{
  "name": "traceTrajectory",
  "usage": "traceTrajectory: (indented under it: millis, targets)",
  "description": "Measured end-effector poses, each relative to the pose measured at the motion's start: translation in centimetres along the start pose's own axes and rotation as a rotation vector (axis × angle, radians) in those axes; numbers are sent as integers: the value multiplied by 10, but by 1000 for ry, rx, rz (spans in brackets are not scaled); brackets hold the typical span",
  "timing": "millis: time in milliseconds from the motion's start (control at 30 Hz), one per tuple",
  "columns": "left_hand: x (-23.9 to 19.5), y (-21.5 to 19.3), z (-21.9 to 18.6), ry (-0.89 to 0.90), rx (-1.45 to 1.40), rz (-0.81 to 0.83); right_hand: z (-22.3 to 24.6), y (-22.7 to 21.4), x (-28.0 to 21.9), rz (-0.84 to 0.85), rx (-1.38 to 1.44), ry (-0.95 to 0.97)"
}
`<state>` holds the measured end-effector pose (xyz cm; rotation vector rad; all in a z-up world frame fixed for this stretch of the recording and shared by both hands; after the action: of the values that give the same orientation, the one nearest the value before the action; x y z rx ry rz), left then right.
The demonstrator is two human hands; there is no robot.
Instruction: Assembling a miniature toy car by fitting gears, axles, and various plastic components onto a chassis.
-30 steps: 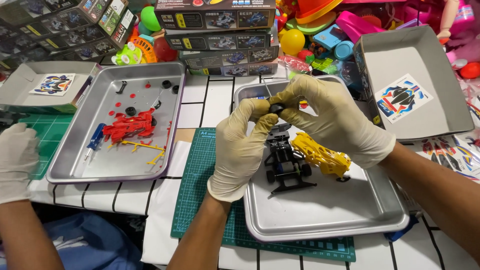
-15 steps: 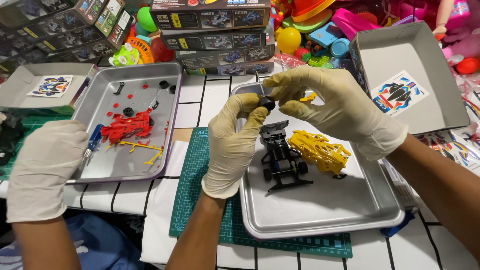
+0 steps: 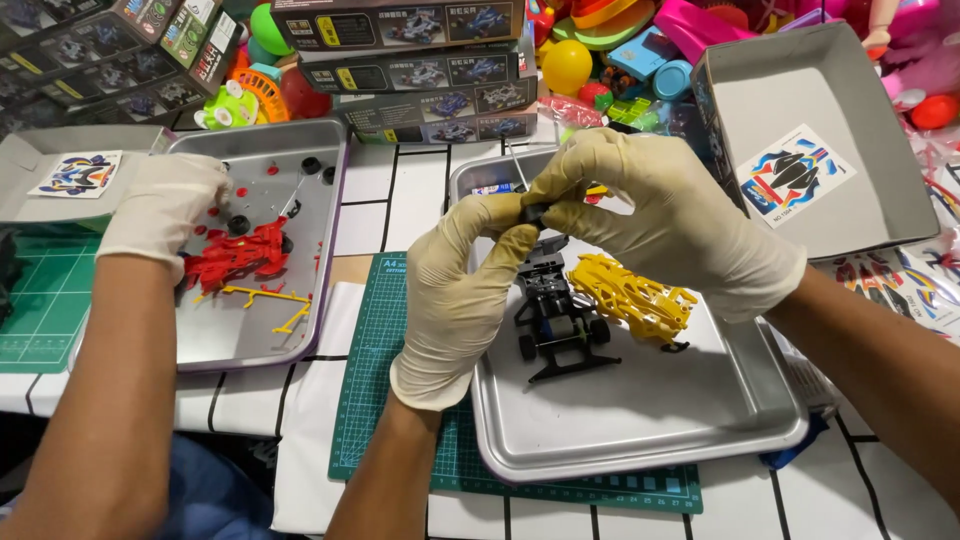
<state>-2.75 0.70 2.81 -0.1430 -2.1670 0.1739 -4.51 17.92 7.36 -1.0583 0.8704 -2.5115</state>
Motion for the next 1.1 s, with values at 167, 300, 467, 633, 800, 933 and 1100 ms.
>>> traceTrajectory:
  millis: [167, 300, 467, 633, 800, 933, 1100]
  targets:
    - [1, -2, 0, -9, 72, 5, 2, 1, -2, -53, 2, -13]
    - [3, -3, 7, -158, 3, -10, 3, -2, -1, -84, -21, 26]
    - [1, 1, 14, -220, -160, -38, -8, 8, -3, -65, -81, -43]
    - [1, 3, 15, -230, -244, -57, -14, 6, -1, 5, -101, 30]
    - [3, 7, 10, -2, 226, 25, -3, -14, 1, -88, -95, 70]
    - [2, 8, 13, 78, 318, 98, -10, -13, -3, -61, -214, -94]
    - [4, 5, 7, 138, 309, 99, -32, -1, -3, 3, -697, -37]
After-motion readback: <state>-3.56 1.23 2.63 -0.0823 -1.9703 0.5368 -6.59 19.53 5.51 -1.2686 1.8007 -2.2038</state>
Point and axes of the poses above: each hand's wrist, its own x-axis towards the middle knuckle, its own y-axis out of the palm, z = x × y, the point moved 4 cm from there along x, towards the middle knuckle, and after that the axes turned 12 degrees about y, right-handed, at the moved point
